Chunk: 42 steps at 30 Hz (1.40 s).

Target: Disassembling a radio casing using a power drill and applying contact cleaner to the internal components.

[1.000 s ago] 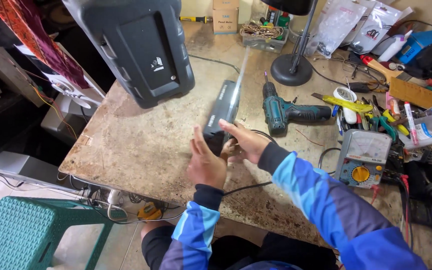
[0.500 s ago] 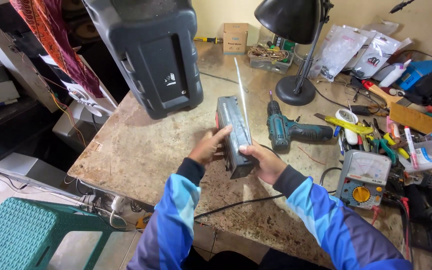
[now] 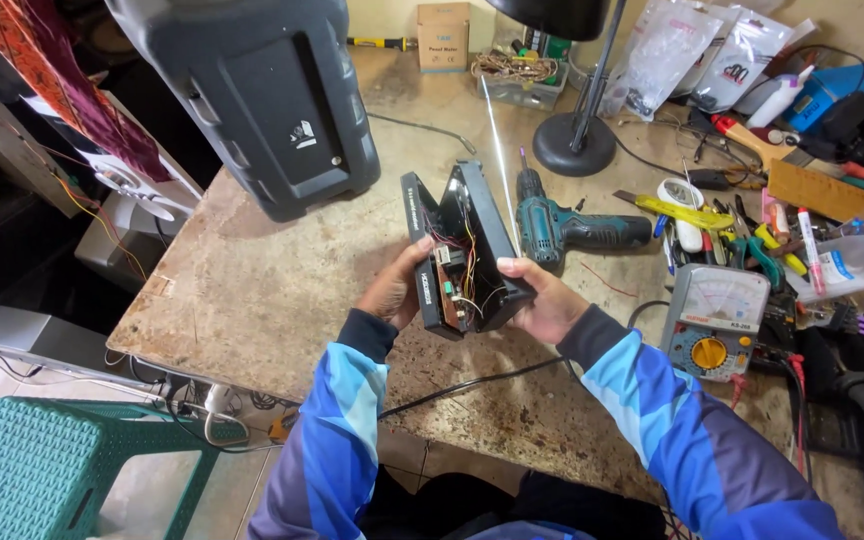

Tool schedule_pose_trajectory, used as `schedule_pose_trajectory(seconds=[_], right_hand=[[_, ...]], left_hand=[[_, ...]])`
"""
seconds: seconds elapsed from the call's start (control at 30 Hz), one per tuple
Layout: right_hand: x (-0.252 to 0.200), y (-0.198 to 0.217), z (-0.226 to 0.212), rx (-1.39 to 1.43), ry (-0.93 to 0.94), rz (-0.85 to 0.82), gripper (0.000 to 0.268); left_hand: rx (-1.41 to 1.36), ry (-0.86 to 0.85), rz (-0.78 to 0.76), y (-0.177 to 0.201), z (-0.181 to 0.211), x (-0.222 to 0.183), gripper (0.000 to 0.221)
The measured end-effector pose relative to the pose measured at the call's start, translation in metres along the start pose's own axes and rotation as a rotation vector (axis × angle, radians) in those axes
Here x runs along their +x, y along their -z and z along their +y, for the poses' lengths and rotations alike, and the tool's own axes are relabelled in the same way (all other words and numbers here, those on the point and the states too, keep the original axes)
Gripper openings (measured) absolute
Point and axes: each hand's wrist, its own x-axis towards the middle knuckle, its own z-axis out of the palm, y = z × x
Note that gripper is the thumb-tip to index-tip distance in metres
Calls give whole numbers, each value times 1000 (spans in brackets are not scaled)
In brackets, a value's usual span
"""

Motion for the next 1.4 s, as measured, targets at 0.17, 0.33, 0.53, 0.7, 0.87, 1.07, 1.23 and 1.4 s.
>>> schedule_pose_trajectory(seconds=[0.17,0.33,0.53,0.7,0.87,1.07,1.23,1.4], right_hand=[[-24,-22,-18,73,-70,30,54],[-37,-27,-24,126,-105,37,55],[-31,-5,-19,168,-128,-1,53],[2,45,3,160,-181,55,55],[10,19,-12,99,-179,61,51],[-1,-21,-40,24,-185,40,53],[-6,-40,-46,64,-171,36,62],[-4,-34,-40,139,-154,43,61]], left_hand=[[-126,-9,-17,26,-19,4,59],[-249,-26,26,38,-25,-16,43],[-321,-99,24,63,-47,-36,62],[-346,-182,-76,87,-67,-43,38],[-411,-203,93,83,-72,-44,43],[-367,-220,225,77,-72,-25,53],[-342,-170,309,42,-38,-30,76],[-304,-119,323,35,-27,-16,84]])
